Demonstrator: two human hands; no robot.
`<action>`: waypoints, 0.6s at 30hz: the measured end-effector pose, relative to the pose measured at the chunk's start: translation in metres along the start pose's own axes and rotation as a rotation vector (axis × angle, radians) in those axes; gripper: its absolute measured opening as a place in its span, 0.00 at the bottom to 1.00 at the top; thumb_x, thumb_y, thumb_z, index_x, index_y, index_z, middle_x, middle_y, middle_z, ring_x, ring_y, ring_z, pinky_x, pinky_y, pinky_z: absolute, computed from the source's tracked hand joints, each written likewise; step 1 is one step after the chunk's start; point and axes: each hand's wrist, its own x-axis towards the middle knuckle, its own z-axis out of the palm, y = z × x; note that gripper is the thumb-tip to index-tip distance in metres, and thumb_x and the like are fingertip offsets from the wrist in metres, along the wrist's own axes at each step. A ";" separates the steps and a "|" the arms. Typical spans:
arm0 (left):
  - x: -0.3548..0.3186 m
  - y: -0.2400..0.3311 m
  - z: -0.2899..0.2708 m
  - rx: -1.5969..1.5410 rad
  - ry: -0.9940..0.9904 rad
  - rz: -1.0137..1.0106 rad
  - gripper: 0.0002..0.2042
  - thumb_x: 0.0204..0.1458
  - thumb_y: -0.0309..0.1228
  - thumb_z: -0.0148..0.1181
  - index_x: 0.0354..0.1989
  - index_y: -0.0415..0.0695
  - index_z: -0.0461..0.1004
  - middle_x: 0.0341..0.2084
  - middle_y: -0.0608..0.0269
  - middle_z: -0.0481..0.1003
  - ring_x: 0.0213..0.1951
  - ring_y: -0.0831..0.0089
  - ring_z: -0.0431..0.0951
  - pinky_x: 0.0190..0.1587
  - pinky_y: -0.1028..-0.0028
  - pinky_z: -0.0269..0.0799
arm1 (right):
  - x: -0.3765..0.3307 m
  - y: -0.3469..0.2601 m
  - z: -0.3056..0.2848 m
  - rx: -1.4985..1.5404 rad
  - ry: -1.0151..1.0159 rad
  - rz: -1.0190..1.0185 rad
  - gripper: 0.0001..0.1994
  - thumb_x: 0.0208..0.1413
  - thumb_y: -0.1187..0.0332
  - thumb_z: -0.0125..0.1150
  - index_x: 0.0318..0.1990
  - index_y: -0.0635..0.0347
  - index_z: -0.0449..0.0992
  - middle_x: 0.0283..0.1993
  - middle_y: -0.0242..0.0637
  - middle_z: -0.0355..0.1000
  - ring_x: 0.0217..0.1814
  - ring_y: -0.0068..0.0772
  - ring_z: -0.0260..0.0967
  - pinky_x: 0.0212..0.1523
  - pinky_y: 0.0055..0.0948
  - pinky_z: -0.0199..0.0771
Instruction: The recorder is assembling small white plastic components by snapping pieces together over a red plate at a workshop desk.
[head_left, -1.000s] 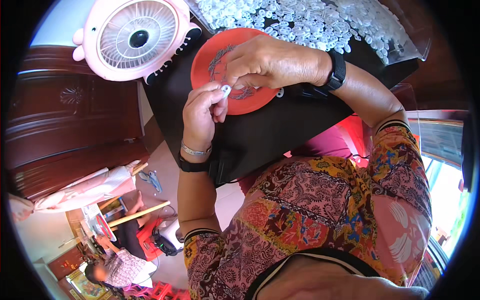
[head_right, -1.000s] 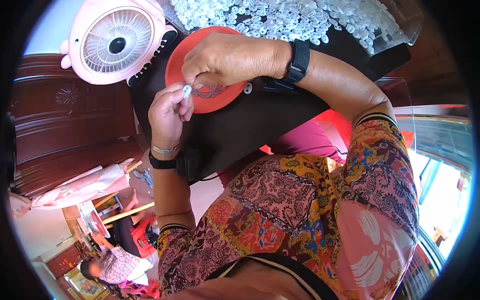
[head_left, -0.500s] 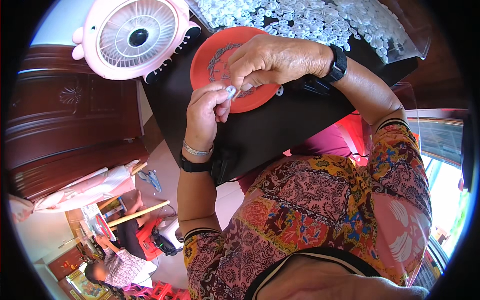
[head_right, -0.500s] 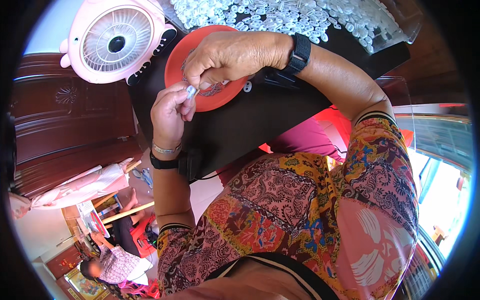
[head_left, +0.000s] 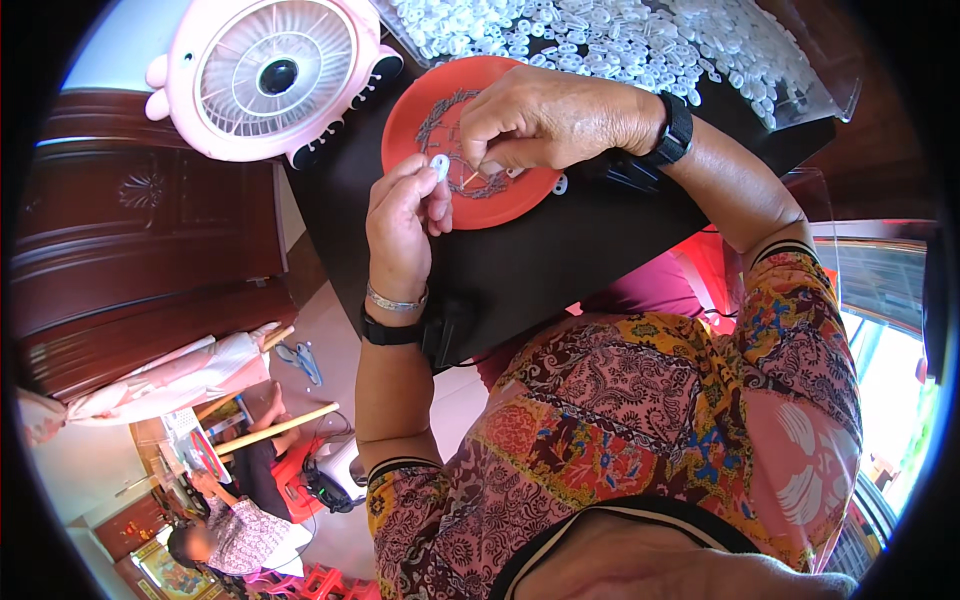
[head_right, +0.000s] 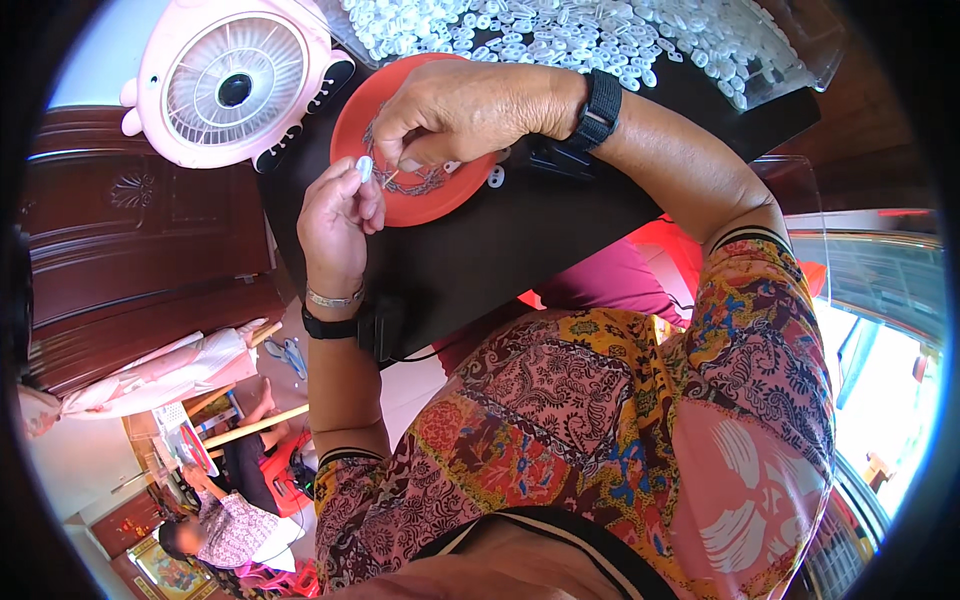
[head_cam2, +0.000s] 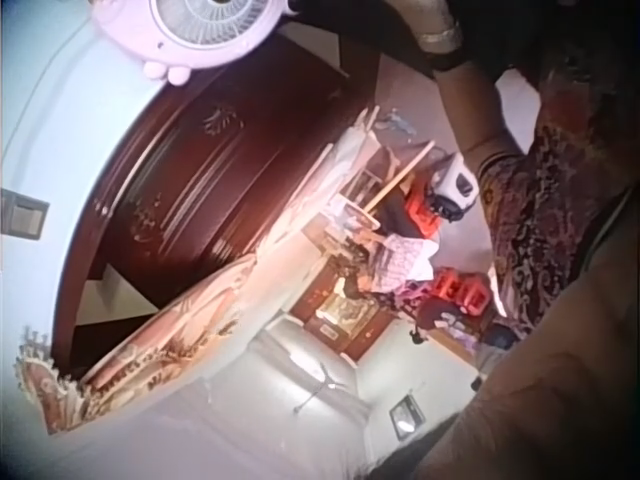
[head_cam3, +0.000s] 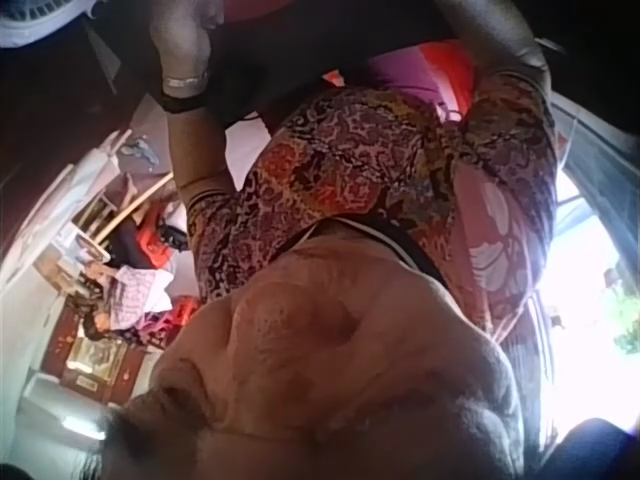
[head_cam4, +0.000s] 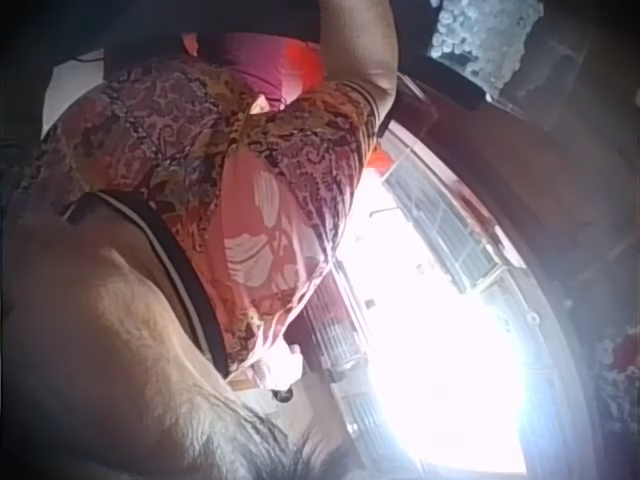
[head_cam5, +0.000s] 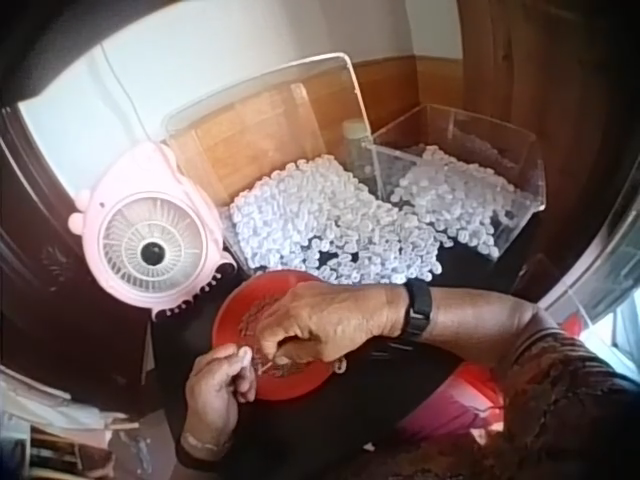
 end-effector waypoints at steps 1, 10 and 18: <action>-0.001 -0.001 0.000 -0.001 0.001 0.002 0.12 0.52 0.35 0.47 0.19 0.42 0.64 0.13 0.69 0.61 0.15 0.78 0.63 0.20 0.81 0.54 | 0.000 0.000 -0.001 0.001 0.005 0.037 0.04 0.48 0.77 0.60 0.30 0.63 0.70 0.28 0.38 0.70 0.32 0.40 0.70 0.31 0.33 0.68; -0.001 0.000 -0.001 0.112 0.074 0.097 0.12 0.54 0.33 0.47 0.22 0.41 0.69 0.16 0.66 0.68 0.18 0.79 0.67 0.22 0.82 0.59 | -0.007 0.011 0.000 -0.417 0.030 0.182 0.14 0.46 0.79 0.52 0.42 0.61 0.74 0.39 0.42 0.73 0.43 0.47 0.71 0.43 0.38 0.71; 0.002 -0.002 -0.003 0.101 0.087 0.097 0.11 0.55 0.31 0.48 0.23 0.40 0.69 0.17 0.67 0.68 0.19 0.81 0.67 0.22 0.83 0.58 | -0.005 0.017 -0.005 -0.219 -0.015 0.199 0.11 0.48 0.79 0.52 0.41 0.63 0.74 0.37 0.41 0.73 0.40 0.43 0.72 0.42 0.35 0.71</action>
